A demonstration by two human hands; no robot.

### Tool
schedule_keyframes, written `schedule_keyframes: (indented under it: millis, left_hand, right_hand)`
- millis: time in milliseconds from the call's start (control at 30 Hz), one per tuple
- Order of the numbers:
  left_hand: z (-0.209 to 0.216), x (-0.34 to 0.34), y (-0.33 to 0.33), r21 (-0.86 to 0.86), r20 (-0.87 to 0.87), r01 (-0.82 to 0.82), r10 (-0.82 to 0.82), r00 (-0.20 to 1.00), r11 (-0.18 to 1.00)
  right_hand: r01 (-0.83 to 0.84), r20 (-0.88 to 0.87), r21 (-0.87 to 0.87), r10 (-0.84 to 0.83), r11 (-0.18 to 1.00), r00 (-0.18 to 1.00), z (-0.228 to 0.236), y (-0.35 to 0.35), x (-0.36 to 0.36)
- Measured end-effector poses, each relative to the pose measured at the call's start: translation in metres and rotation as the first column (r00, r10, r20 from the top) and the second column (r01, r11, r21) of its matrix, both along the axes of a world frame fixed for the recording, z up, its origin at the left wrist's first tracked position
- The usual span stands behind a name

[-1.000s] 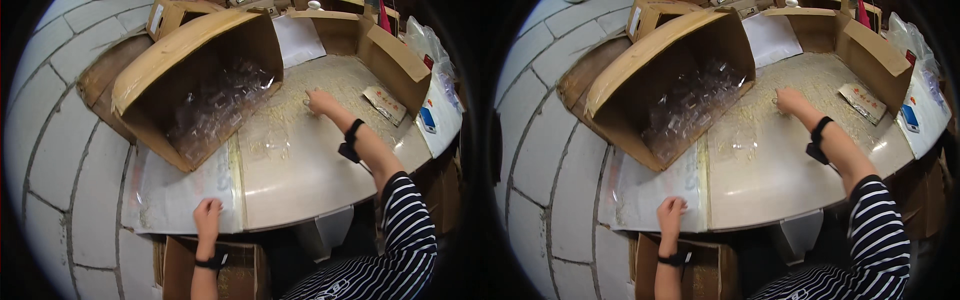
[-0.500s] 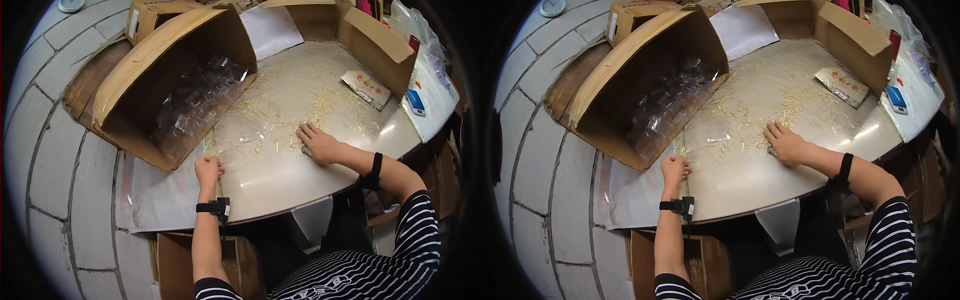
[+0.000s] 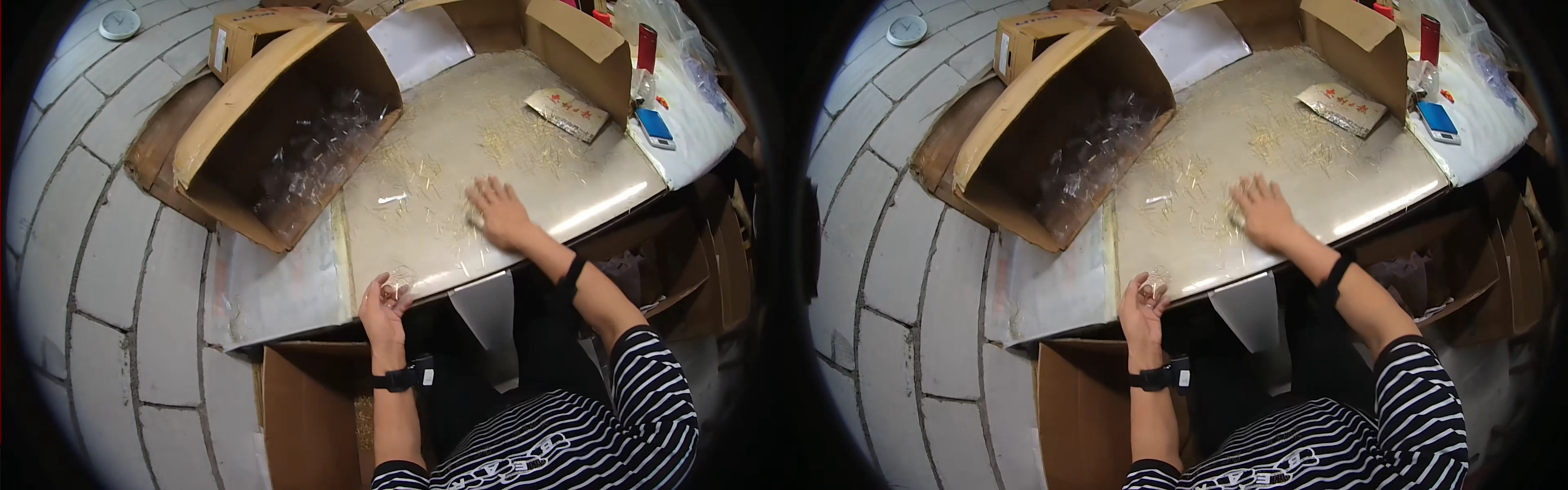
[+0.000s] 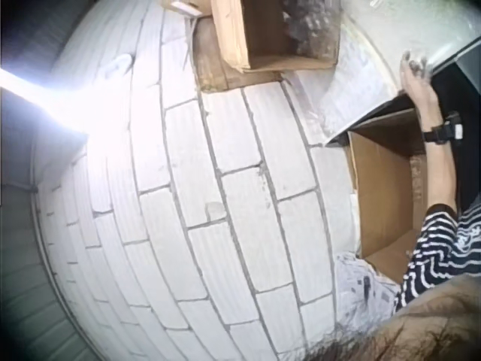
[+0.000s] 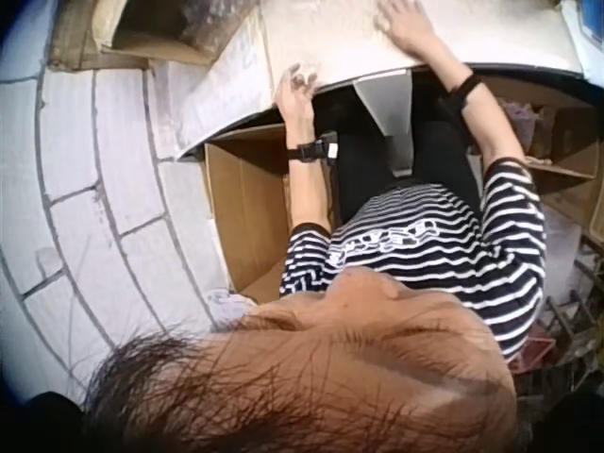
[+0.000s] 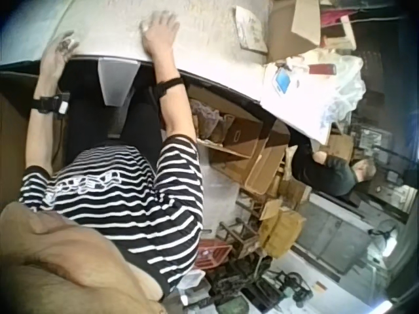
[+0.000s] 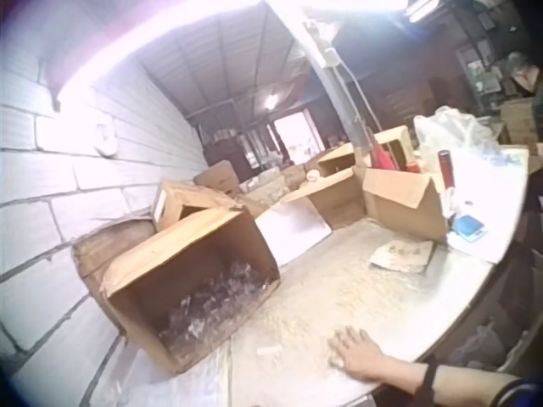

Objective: The person sits on the floor and repeatedly scoops small yellow items from a table into clear plastic bags. They seal each bag and place it into a cardboard box. The process is repeated for multiple bags throughout the clip.

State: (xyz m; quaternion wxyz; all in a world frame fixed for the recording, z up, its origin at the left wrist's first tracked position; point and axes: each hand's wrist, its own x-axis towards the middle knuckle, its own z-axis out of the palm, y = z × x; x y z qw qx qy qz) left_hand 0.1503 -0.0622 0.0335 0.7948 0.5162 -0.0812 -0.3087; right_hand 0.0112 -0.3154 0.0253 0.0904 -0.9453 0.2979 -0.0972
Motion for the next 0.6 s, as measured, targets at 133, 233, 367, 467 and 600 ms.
schedule_keyframes:
  millis: [133,233,367,467,600]
  left_hand:
    - [0.000,-0.054,0.045,0.018,-0.062,0.114,-0.113,0.992,0.993]
    - [-0.031,-0.077,0.092,0.077,-0.165,0.181,-0.166,0.972,0.981]
    - [-0.092,-0.099,0.094,0.306,-0.376,0.408,-0.284,0.882,0.860]
    - [-0.127,-0.118,0.066,0.246,-0.457,0.586,-0.441,0.772,0.772]
    - [-0.134,-0.136,0.025,0.019,-0.478,0.639,-0.554,0.682,0.769]
  right_hand:
    - [-0.197,0.025,0.081,0.196,0.977,0.980,0.001,-0.005,-0.014]
    - [-0.228,0.372,0.369,0.082,0.901,0.925,0.009,-0.016,-0.034]
    - [-0.041,0.343,0.194,-0.029,0.980,0.939,0.002,-0.008,-0.005]
    - [-0.257,0.177,0.083,0.239,0.963,0.955,0.002,0.054,0.017]
    - [-0.144,0.259,-0.089,0.163,0.986,0.952,-0.016,0.100,0.001]
